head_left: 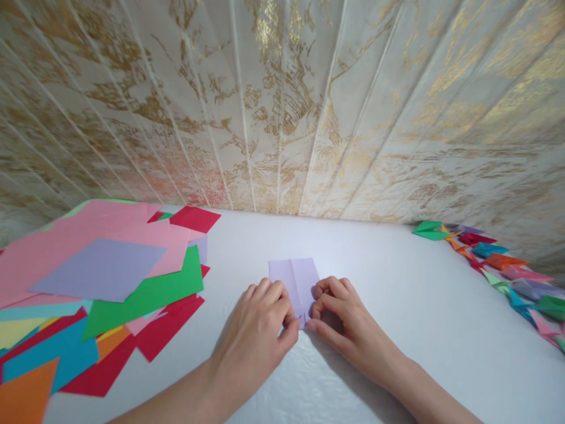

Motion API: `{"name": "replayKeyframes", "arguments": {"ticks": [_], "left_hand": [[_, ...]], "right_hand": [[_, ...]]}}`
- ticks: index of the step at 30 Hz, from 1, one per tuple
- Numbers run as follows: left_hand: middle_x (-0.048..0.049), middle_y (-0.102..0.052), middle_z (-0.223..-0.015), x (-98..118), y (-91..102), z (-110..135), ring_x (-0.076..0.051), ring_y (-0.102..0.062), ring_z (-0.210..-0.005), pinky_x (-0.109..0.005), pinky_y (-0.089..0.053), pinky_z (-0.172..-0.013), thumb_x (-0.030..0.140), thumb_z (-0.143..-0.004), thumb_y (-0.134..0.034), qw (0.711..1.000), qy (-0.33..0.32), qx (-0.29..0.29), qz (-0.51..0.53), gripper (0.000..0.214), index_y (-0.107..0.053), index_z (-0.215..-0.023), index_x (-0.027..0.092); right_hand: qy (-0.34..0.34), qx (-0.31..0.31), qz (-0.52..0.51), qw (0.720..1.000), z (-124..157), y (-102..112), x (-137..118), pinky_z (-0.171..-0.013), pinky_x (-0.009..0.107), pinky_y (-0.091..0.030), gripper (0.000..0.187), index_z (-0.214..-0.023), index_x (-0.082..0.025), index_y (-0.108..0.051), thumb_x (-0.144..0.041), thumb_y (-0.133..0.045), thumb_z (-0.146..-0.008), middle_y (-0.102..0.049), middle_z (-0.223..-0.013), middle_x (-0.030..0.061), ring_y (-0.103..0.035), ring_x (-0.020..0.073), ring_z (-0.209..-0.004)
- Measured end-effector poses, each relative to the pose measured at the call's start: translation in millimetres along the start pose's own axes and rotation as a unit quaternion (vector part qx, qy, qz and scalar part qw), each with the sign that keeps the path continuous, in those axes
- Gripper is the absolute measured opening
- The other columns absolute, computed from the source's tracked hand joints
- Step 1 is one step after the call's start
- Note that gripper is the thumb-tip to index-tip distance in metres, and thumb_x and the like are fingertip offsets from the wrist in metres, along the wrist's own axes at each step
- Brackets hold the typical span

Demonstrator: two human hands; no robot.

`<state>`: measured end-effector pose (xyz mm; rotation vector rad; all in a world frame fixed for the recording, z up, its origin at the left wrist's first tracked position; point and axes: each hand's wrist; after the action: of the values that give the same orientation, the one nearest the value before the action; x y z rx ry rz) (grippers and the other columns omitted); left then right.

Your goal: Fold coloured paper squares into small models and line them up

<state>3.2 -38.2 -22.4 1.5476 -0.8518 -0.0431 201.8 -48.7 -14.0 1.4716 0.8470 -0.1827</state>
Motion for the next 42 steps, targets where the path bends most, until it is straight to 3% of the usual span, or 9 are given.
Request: {"name": "replayKeyframes", "arguments": {"ticks": [6, 24, 32, 42], "left_hand": [[-0.0014, -0.057, -0.088, -2.4, 0.9, 1.0, -0.023, -0.051, -0.087, -0.038, -0.04, -0.075, 0.021, -0.093, -0.063, 1.0, -0.009, -0.016, 0.01, 0.016, -0.056, -0.079, 0.021], [-0.0035, -0.059, -0.09, 6.6, 0.5, -6.2, -0.024, -0.054, -0.087, -0.039, -0.042, -0.073, 0.016, -0.09, -0.063, 0.994, 0.008, -0.051, -0.094, 0.017, -0.055, -0.076, 0.019], [-0.0008, -0.059, -0.096, 4.2, 3.1, -4.0, -0.023, -0.051, -0.091, -0.037, -0.038, -0.077, 0.016, -0.094, -0.062, 0.999, 0.001, -0.036, -0.004, 0.007, -0.058, -0.094, 0.022], [0.0002, -0.06, -0.098, 2.9, 2.3, -3.3, -0.023, -0.051, -0.094, -0.039, -0.035, -0.081, 0.011, -0.092, -0.063, 0.998, 0.02, -0.032, 0.056, 0.012, -0.06, -0.094, 0.022]], "right_hand": [[-0.017, -0.011, 0.013, 1.0, -4.6, -0.5, -1.7, -0.085, 0.041, -0.047, 0.013, -0.08, -0.021, -0.061, -0.013, -0.066, -0.09, -0.059, -0.099, 0.0046, -0.052, 0.0231, -0.093], [-0.013, -0.018, 0.178, 0.984, -10.6, -11.0, -3.8, -0.075, 0.038, -0.047, 0.012, -0.079, -0.018, -0.062, -0.017, -0.067, -0.091, -0.061, -0.09, 0.0064, -0.055, 0.0243, -0.085], [-0.024, -0.01, 0.124, 0.992, -8.3, -10.6, -6.6, -0.075, 0.039, -0.044, 0.012, -0.085, -0.019, -0.057, -0.011, -0.065, -0.089, -0.059, -0.09, 0.0047, -0.053, 0.024, -0.084], [-0.033, 0.012, 0.027, 0.999, -2.0, -9.0, -8.7, -0.08, 0.04, -0.039, 0.021, -0.092, -0.02, -0.055, -0.009, -0.069, -0.082, -0.057, -0.096, 0.0035, -0.051, 0.0241, -0.089]]}}
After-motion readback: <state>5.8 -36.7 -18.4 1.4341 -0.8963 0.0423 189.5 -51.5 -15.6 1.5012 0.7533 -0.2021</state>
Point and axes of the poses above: each hand's wrist, its own z-axis away from the middle knuckle, its own y-axis out of the back of the hand, x = y × z
